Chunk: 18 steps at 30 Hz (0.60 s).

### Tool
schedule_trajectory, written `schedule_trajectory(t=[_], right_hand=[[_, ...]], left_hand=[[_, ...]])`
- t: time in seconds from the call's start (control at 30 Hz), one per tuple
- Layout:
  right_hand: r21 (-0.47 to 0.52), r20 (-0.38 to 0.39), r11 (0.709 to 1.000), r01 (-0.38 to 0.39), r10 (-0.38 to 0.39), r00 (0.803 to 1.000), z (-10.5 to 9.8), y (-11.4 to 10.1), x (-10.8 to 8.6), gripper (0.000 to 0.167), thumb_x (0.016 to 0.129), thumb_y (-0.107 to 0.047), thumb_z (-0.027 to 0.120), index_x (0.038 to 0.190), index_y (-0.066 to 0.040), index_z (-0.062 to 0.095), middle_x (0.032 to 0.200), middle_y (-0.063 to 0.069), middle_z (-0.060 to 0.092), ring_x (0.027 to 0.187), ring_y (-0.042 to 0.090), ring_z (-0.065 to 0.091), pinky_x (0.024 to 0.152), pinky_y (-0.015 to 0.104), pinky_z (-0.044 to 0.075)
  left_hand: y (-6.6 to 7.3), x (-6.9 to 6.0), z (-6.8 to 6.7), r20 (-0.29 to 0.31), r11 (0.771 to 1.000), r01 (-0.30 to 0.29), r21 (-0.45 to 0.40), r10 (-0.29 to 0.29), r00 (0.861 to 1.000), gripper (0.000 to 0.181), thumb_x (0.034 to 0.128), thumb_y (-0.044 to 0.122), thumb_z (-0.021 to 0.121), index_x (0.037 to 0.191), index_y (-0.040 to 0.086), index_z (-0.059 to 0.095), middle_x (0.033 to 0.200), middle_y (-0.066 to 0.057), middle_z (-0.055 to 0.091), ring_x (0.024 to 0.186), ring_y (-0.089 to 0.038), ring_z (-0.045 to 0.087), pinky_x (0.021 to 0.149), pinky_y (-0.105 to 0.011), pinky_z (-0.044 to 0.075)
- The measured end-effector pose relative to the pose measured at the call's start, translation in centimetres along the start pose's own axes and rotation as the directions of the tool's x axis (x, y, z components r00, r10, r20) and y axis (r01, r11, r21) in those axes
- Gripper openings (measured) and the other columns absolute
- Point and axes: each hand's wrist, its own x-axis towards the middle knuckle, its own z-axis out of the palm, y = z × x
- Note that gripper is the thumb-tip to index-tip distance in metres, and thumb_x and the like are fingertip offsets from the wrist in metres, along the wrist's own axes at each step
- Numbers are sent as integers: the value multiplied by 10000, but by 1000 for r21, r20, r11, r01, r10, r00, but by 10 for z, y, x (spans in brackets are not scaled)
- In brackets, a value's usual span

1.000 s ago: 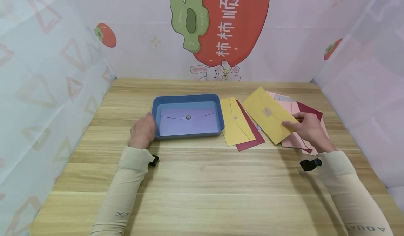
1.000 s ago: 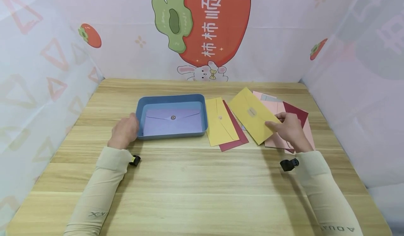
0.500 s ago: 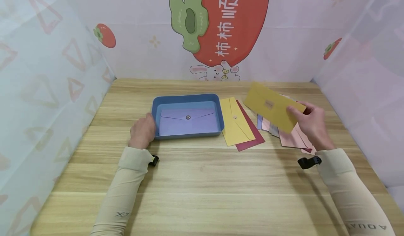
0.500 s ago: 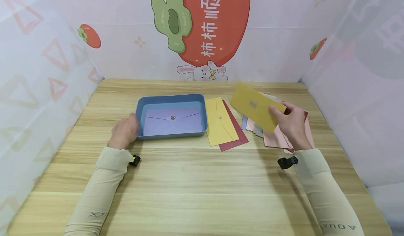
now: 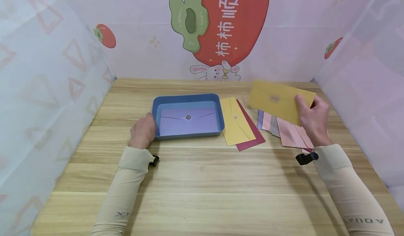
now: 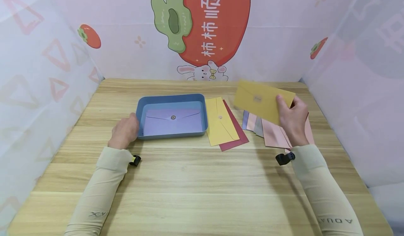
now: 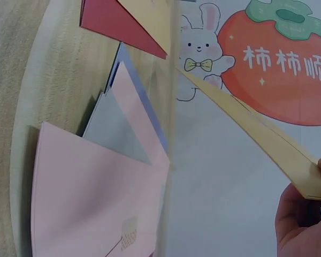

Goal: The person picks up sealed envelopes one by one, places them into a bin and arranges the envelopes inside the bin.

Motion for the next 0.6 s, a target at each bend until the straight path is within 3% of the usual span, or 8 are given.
schedule_trajectory(t=[0.17, 0.6], right_hand=[[2, -15, 1000, 17, -17, 1000, 1, -2, 0, 216, 1017, -391, 683, 1051, -177, 687, 810, -162, 639, 676, -61, 672, 563, 145, 553], [60, 39, 996, -70, 68, 997, -2, -12, 5, 240, 1011, -407, 689, 1072, -175, 683, 839, -140, 660, 688, -25, 685, 582, 171, 570]], left_hand=[[0, 0, 1, -5, 1000, 5, -2, -5, 1000, 305, 1084, 49, 315, 1302, -107, 458, 1113, -371, 655, 1005, -491, 691, 814, -612, 577], [1, -2, 3, -7, 1000, 15, -6, -16, 1000, 285, 1092, 55, 306, 1276, -93, 465, 1096, -353, 655, 989, -479, 686, 805, -596, 576]])
